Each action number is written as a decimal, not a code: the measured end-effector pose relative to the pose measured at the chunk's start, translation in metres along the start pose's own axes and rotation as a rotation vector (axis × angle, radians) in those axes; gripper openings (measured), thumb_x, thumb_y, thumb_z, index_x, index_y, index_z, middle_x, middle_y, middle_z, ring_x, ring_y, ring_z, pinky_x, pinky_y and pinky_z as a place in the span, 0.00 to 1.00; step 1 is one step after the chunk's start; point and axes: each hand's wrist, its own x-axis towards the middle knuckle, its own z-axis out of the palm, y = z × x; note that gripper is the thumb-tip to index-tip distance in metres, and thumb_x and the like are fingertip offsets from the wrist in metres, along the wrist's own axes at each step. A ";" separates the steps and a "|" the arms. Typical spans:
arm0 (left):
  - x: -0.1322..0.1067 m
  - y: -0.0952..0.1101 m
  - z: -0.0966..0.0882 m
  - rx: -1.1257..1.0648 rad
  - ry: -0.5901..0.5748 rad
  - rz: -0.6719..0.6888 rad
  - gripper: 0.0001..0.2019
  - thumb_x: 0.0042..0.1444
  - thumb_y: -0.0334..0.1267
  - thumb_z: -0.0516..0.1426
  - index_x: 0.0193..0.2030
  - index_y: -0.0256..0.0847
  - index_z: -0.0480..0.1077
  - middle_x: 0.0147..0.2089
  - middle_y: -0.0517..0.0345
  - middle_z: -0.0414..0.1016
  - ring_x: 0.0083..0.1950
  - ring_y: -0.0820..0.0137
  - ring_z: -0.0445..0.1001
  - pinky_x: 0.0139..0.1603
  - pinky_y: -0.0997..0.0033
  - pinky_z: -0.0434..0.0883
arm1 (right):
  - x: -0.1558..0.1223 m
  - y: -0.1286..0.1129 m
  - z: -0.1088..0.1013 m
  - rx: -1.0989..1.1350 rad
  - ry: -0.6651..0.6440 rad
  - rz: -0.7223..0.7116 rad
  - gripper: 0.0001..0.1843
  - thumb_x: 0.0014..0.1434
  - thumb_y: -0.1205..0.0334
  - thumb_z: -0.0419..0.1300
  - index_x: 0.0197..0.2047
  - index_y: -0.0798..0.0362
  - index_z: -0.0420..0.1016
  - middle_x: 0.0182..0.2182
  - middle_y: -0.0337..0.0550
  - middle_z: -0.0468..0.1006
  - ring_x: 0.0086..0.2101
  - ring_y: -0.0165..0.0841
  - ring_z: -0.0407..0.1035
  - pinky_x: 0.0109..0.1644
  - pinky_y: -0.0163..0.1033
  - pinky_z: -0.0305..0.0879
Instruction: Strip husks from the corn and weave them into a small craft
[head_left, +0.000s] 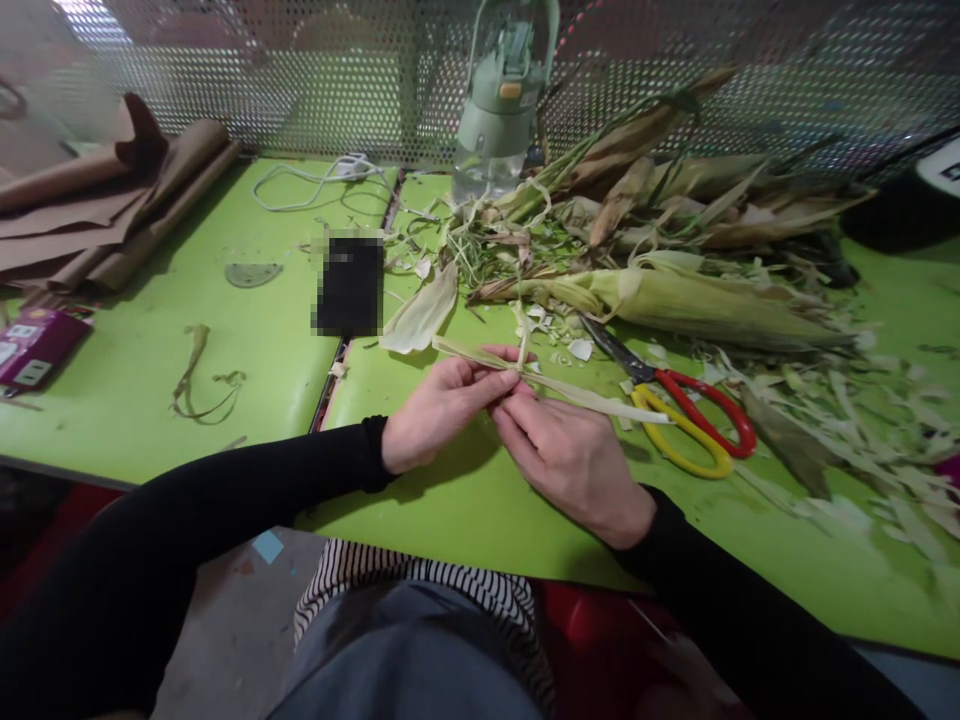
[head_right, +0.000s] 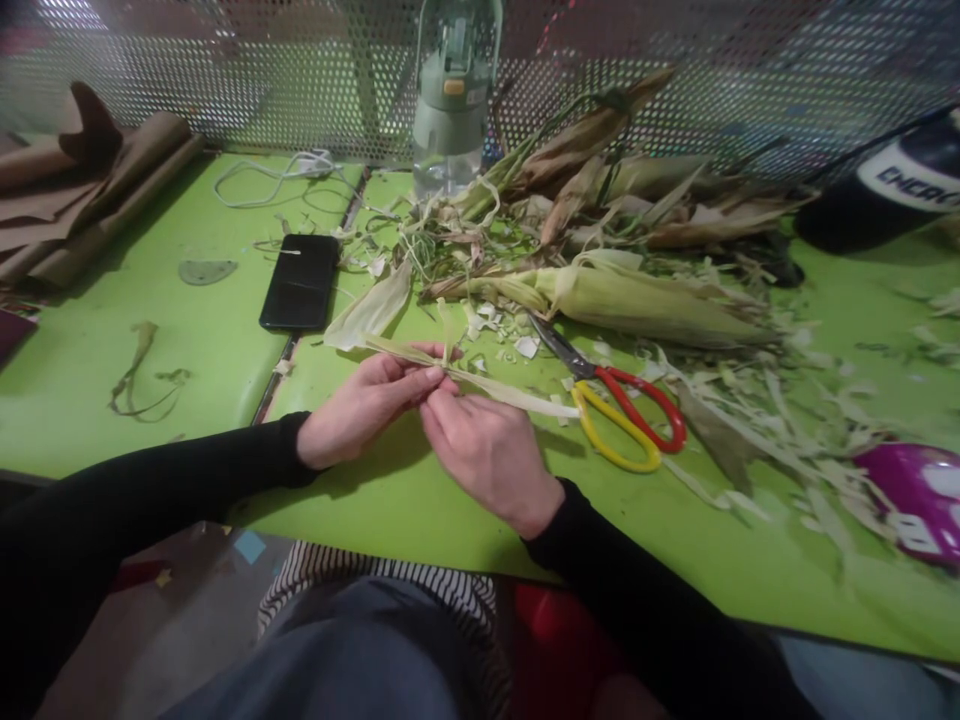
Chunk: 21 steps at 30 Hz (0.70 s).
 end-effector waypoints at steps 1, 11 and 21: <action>0.000 -0.001 0.000 0.003 0.002 -0.008 0.08 0.56 0.31 0.65 0.42 0.36 0.73 0.33 0.59 0.80 0.35 0.75 0.76 0.45 0.73 0.72 | 0.000 0.000 0.001 0.028 -0.009 0.004 0.16 0.70 0.66 0.51 0.30 0.53 0.72 0.22 0.41 0.76 0.23 0.31 0.69 0.31 0.39 0.61; 0.007 0.007 -0.004 0.100 -0.056 -0.058 0.06 0.56 0.34 0.65 0.36 0.32 0.76 0.32 0.56 0.79 0.33 0.76 0.74 0.39 0.75 0.70 | 0.002 0.001 0.004 0.220 -0.003 0.121 0.18 0.72 0.60 0.51 0.31 0.54 0.73 0.23 0.41 0.77 0.22 0.29 0.68 0.28 0.36 0.60; 0.010 0.023 -0.016 0.171 -0.061 0.005 0.09 0.56 0.32 0.64 0.43 0.35 0.72 0.34 0.57 0.81 0.35 0.75 0.77 0.35 0.76 0.70 | 0.002 0.029 -0.008 0.463 0.088 0.468 0.16 0.68 0.48 0.58 0.44 0.51 0.75 0.25 0.36 0.77 0.20 0.27 0.67 0.21 0.33 0.61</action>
